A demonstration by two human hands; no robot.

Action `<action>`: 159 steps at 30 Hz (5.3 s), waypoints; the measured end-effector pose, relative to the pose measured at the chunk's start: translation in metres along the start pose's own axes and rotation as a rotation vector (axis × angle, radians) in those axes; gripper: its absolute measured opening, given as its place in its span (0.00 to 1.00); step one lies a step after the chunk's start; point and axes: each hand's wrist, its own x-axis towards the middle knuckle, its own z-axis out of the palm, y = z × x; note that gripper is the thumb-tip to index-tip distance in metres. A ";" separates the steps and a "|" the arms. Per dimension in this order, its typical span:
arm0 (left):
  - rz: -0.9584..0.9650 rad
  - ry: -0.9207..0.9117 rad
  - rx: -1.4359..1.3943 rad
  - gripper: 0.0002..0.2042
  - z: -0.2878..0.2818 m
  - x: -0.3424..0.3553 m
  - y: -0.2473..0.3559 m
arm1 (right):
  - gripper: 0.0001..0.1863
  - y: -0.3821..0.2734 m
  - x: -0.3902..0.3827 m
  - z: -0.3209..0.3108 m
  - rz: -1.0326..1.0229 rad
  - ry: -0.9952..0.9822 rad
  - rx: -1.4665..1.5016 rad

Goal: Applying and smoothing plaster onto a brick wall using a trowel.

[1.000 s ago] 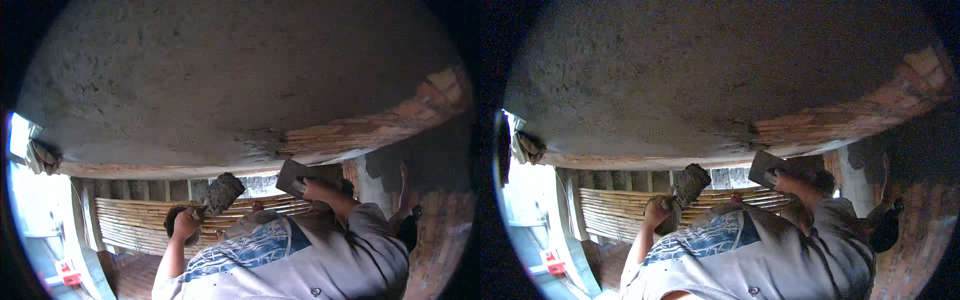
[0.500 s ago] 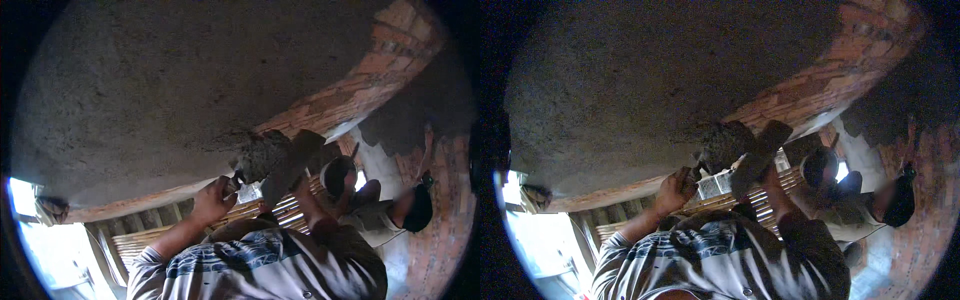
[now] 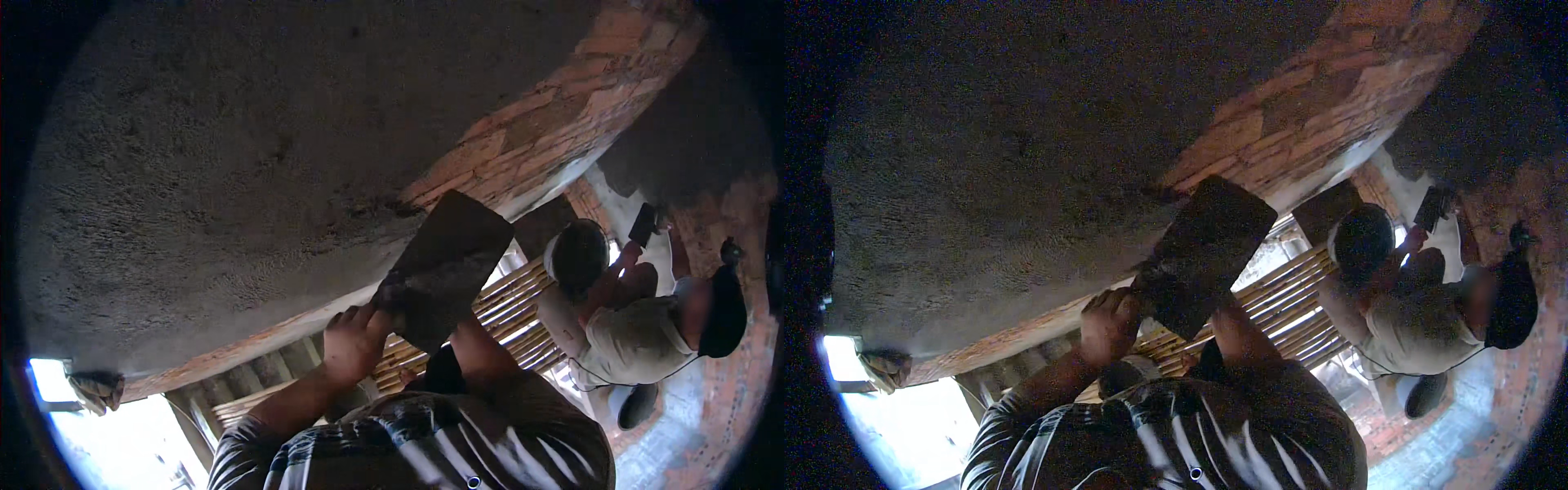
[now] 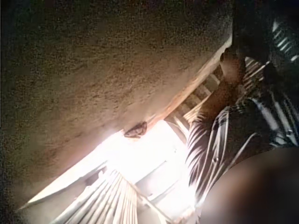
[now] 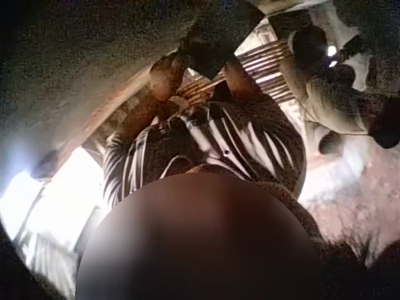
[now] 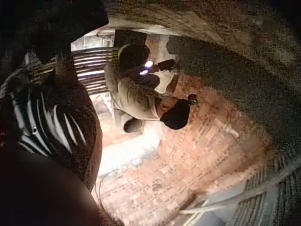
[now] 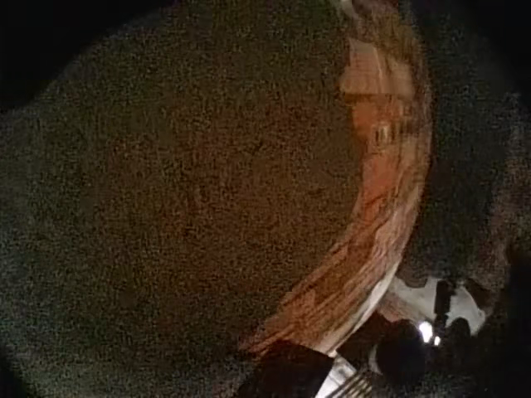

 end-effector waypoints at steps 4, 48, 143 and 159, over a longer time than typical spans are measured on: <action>0.012 0.150 -0.013 0.12 0.002 0.010 -0.008 | 0.15 -0.005 0.009 0.003 -0.054 0.074 0.254; -0.976 0.317 -0.725 0.20 -0.101 -0.371 -0.088 | 0.12 0.240 0.059 0.235 -0.557 0.445 -0.701; -1.459 0.459 -0.620 0.21 -0.052 -0.517 -0.048 | 0.19 0.217 0.017 0.334 -0.277 -0.311 -2.657; -1.461 0.407 -0.729 0.21 -0.068 -0.492 -0.046 | 0.14 0.329 -0.022 0.216 0.524 -0.743 -2.971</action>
